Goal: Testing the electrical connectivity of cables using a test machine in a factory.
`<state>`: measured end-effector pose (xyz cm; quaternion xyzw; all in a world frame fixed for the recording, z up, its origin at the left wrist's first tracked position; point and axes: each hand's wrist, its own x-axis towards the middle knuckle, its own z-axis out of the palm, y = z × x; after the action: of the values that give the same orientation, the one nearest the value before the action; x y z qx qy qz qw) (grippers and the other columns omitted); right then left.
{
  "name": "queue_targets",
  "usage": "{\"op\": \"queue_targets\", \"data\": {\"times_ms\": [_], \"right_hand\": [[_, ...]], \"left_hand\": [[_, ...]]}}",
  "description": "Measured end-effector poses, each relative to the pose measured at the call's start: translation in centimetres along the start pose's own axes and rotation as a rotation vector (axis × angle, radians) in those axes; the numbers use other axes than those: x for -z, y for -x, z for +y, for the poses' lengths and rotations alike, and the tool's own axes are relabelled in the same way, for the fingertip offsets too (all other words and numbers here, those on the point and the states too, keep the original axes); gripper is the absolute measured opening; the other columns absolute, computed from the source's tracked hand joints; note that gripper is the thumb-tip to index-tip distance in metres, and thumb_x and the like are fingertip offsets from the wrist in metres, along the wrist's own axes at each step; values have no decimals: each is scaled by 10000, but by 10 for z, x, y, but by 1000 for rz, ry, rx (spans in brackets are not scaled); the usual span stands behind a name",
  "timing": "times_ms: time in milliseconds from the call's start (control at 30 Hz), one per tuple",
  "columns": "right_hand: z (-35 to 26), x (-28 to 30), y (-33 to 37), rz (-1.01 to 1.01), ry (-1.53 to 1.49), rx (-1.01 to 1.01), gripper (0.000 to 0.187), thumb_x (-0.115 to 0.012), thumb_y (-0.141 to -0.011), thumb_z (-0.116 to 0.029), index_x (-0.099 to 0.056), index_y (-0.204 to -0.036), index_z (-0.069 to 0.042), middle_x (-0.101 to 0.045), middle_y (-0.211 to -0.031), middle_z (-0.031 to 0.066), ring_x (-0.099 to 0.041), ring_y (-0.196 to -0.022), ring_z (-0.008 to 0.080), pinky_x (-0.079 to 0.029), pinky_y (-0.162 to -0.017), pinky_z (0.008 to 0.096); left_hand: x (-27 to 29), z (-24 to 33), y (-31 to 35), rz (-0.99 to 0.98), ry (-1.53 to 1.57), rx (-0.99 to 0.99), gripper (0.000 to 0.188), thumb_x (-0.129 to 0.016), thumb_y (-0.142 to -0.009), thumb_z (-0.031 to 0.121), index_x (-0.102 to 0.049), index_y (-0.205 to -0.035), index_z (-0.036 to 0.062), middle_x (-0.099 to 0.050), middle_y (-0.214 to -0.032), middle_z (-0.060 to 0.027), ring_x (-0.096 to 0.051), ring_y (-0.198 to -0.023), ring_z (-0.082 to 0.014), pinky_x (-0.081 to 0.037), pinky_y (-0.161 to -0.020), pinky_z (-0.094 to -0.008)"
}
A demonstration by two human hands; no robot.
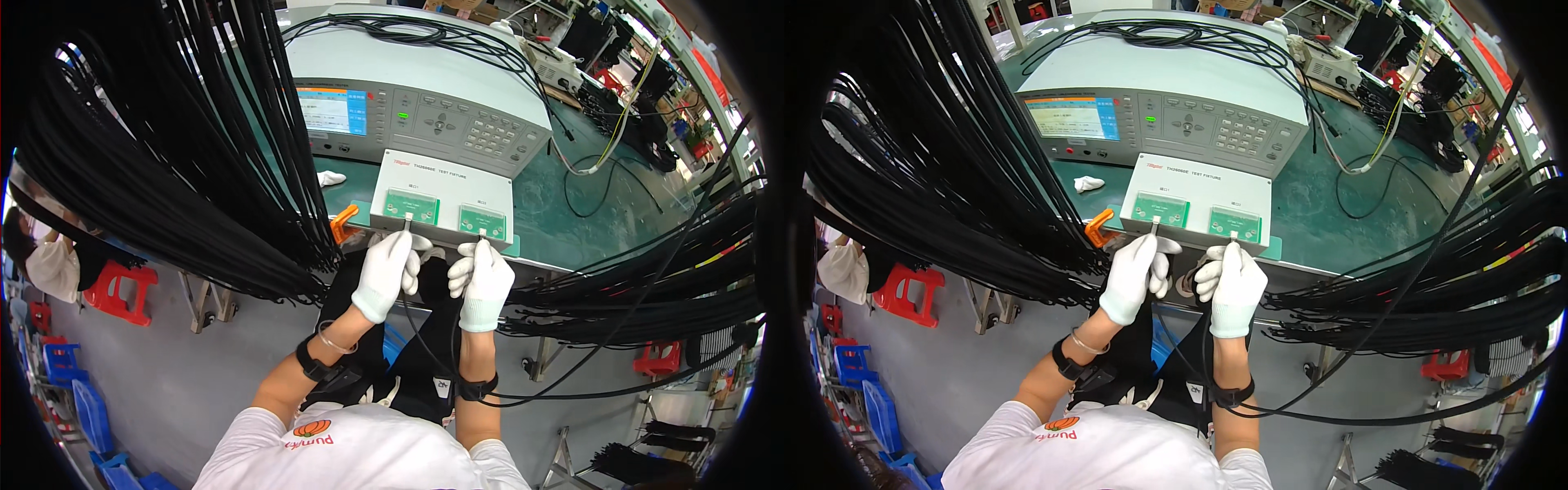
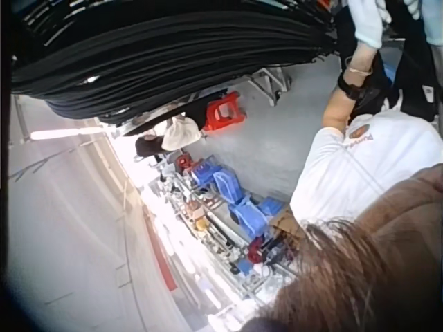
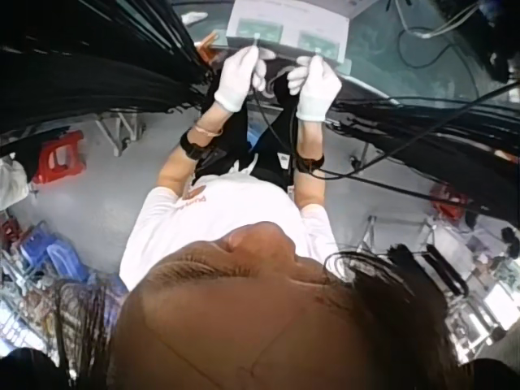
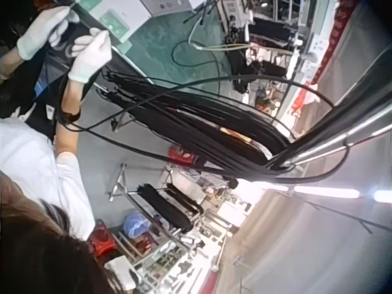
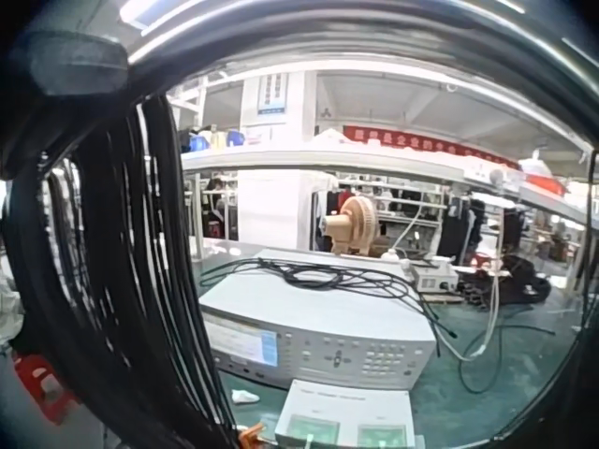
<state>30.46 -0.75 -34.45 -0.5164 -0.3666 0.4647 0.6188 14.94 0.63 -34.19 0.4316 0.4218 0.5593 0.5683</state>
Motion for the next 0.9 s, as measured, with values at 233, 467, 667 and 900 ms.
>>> {"op": "queue_targets", "data": {"times_ms": [233,467,667,900], "right_hand": [[-72,42,14,127,516,507,253,-508,-967,-111,-639,-1045,91,-696,-960,125,-653,-718,140,-524,-633,229],[-146,52,102,104,1080,840,428,-409,-946,-22,-434,-1370,31,-562,-1282,200,-562,-1134,266,-459,-986,370],[-170,15,51,779,695,1005,414,-468,-944,5,-451,-1351,78,-519,-1372,198,-539,-1243,280,-443,-1022,379],[-179,-138,52,-336,291,969,313,-627,-907,-88,-634,-1201,21,-671,-1095,155,-659,-968,220,-496,-899,315]], "left_hand": [[-9,-1,74,-576,-993,-521,615,-651,-577,51,-546,-1180,-12,-502,-1232,-215,-460,-1216,-382,-348,-991,-469],[-54,-57,76,-811,-977,-800,785,-728,-787,342,-406,-1389,-45,-501,-1351,-202,-406,-1360,-340,-241,-1182,-472],[-48,-46,62,-751,-690,-864,667,-674,-811,129,-394,-1381,-74,-471,-1356,-262,-431,-1311,-393,-298,-1144,-477],[28,23,66,-322,-789,-974,513,-615,-726,32,-550,-1232,-17,-559,-1130,-199,-534,-1077,-402,-426,-972,-473]]}}
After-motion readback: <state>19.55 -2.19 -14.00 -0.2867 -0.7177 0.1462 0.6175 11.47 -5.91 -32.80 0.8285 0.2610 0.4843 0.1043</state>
